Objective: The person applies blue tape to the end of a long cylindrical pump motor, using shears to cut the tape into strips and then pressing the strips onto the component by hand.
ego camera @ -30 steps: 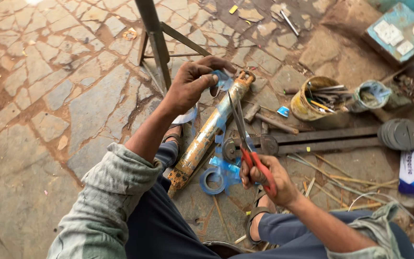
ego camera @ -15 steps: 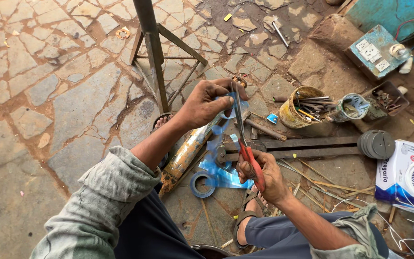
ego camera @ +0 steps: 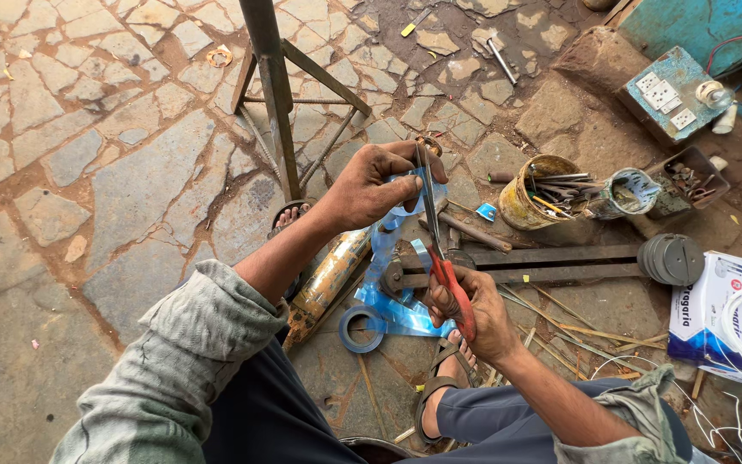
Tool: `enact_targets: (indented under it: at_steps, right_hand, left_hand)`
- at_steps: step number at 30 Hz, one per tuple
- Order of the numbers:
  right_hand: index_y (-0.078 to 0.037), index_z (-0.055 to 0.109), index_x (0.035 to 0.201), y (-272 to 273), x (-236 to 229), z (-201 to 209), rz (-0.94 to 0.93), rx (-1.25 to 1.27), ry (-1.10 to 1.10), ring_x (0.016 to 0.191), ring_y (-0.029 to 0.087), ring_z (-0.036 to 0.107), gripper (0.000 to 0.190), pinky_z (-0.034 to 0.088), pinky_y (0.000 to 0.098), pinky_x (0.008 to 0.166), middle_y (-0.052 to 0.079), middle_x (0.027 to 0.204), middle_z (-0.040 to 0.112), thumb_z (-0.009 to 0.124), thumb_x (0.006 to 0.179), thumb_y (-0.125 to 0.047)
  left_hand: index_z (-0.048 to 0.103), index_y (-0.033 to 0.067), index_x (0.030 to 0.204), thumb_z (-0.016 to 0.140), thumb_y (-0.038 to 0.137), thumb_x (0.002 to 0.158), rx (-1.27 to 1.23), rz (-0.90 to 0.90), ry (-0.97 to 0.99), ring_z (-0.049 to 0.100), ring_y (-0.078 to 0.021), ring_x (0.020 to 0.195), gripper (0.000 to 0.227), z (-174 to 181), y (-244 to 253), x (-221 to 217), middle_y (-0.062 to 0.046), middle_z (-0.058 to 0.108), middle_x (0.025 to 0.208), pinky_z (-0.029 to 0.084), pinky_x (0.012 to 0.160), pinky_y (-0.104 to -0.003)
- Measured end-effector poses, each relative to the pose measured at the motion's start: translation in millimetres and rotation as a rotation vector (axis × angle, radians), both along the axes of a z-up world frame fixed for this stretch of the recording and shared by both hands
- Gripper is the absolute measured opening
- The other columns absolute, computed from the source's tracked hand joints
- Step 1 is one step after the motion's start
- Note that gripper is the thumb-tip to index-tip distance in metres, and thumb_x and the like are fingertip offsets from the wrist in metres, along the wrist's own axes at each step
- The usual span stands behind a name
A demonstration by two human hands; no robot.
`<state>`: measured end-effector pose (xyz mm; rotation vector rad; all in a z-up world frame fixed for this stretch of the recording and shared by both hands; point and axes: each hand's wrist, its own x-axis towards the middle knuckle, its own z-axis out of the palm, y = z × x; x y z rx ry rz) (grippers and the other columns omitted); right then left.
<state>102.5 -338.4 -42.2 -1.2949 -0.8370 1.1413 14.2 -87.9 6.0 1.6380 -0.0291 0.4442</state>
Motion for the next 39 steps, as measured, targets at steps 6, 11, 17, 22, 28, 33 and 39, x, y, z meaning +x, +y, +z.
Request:
enact_targets:
  at_steps: [6,11,17,22,28,33,39]
  right_hand:
    - [-0.004,0.062,0.086,-0.6,0.5,-5.5,-0.004,-0.014,0.019,0.058,0.012,0.057,0.039,0.045,0.0254,0.054,0.002,0.065,0.057,0.073,0.091,-0.041]
    - [-0.005,0.062,0.084,-0.4,3.7,-8.9,-0.018,-0.015,0.01,0.055,0.012,0.057,0.041,0.044,0.0254,0.051,0.001,0.062,0.057,0.073,0.089,-0.044]
    - [-0.005,0.06,0.083,-0.3,3.7,-8.7,-0.013,0.044,0.032,0.057,0.011,0.053,0.045,0.043,0.0251,0.054,-0.001,0.063,0.051,0.072,0.093,-0.047]
    - [-0.005,0.06,0.084,0.3,4.4,-8.9,-0.013,0.037,0.051,0.056,0.01,0.051,0.042,0.044,0.0253,0.053,-0.001,0.063,0.052,0.071,0.092,-0.045]
    - [-0.004,0.06,0.082,-2.9,7.6,-15.2,-0.031,0.021,0.057,0.051,0.01,0.048,0.04,0.043,0.0269,0.048,0.0,0.059,0.048,0.073,0.094,-0.04]
    - [-0.004,0.064,0.084,-1.5,9.0,-9.7,-0.056,0.098,0.029,0.055,0.011,0.055,0.028,0.048,0.0286,0.052,0.002,0.064,0.056,0.071,0.095,-0.029]
    - [-0.002,0.066,0.102,1.7,26.5,3.5,-0.428,0.039,-0.399,0.083,0.012,0.066,0.02,0.056,0.0286,0.076,0.006,0.089,0.069,0.08,0.089,-0.008]
  left_hand:
    - [0.075,-0.0063,0.09,0.061,0.009,0.092,0.013,-0.009,-0.03,0.063,-0.0085,0.084,0.021,1.9,1.0,-1.1,-0.008,0.068,0.115,0.054,0.068,-0.024]
    - [0.073,-0.0065,0.08,0.059,0.008,0.088,0.006,-0.007,0.008,0.063,-0.0102,0.081,0.022,-0.4,-1.6,-0.5,-0.008,0.07,0.116,0.053,0.066,-0.025]
    - [0.073,-0.0058,0.079,0.06,0.009,0.087,0.011,-0.032,-0.03,0.063,-0.0125,0.092,0.021,-2.8,-5.4,-0.3,-0.01,0.069,0.116,0.054,0.072,-0.027]
    - [0.072,-0.0058,0.077,0.059,0.008,0.087,0.032,-0.041,-0.061,0.063,-0.0118,0.094,0.022,-4.7,-8.5,0.3,-0.01,0.069,0.118,0.056,0.074,-0.026]
    - [0.073,-0.0062,0.082,0.059,0.007,0.09,-0.077,-0.077,-0.007,0.062,-0.0102,0.085,0.021,-7.1,-14.8,0.1,-0.01,0.067,0.119,0.055,0.072,-0.026]
    - [0.075,-0.0051,0.086,0.063,0.012,0.093,-0.084,-0.109,0.002,0.063,-0.0104,0.087,0.022,-11.9,-14.4,1.2,-0.008,0.067,0.117,0.056,0.074,-0.027]
    - [0.078,0.003,0.08,0.072,0.021,0.097,0.387,-0.149,-0.064,0.068,-0.0212,0.1,0.026,-11.1,-28.1,-0.2,-0.009,0.071,0.113,0.055,0.086,-0.037]
